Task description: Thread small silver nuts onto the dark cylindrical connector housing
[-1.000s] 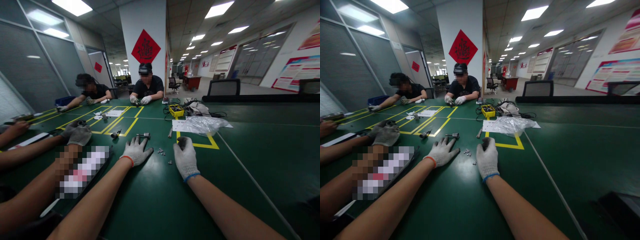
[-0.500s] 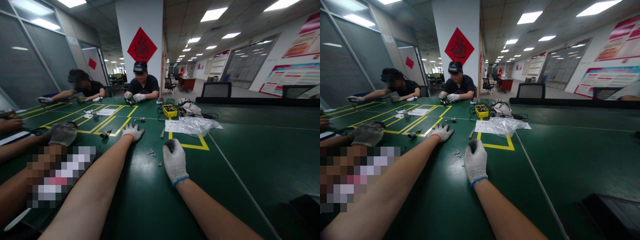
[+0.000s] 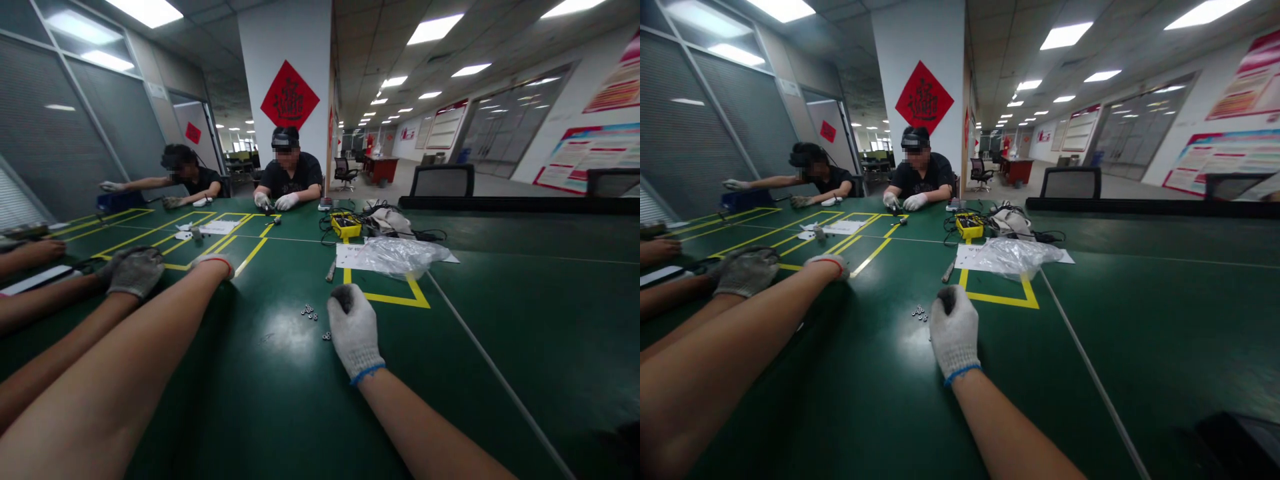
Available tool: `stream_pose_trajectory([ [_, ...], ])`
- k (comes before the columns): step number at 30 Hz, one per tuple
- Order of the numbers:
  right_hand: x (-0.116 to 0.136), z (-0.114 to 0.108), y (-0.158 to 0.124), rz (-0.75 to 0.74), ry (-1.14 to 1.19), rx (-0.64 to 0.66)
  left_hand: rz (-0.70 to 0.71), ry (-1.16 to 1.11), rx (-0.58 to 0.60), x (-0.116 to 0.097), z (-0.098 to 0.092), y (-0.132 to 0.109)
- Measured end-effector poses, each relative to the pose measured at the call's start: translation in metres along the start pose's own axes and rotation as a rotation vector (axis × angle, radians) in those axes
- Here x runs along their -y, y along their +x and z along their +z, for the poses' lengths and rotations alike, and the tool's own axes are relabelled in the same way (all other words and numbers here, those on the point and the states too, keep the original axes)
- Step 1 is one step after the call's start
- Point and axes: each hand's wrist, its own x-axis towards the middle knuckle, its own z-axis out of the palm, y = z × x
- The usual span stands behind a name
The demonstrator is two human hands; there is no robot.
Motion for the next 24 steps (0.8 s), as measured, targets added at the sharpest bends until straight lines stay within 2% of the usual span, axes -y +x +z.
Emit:
stream_pose_trajectory([
  [2, -0.001, 0.0, 0.0, -0.008, 0.011, 0.001, -0.05, 0.027, 0.047, -0.005, 0.0, -0.006],
  [5, -0.002, -0.001, 0.001, -0.012, 0.022, 0.001, -0.082, 0.044, 0.055, -0.019, -0.002, -0.018],
  [10, -0.002, -0.003, 0.002, -0.007, 0.028, -0.005, -0.033, -0.037, -0.019, -0.059, -0.011, -0.047],
  [13, -0.002, -0.005, 0.003, 0.016, 0.045, 0.016, 0.057, -0.128, -0.092, -0.089, -0.011, -0.074],
  [18, 0.002, -0.009, 0.005, 0.07, 0.06, 0.0, 0.236, -0.282, -0.182, -0.125, 0.011, -0.122],
  [21, 0.003, -0.01, 0.006, 0.086, 0.058, -0.003, 0.312, -0.583, -0.296, -0.133, 0.033, -0.141],
  [24, 0.003, -0.012, 0.005, 0.076, 0.027, 0.024, 0.378, -0.762, -0.352, -0.134, 0.047, -0.15],
])
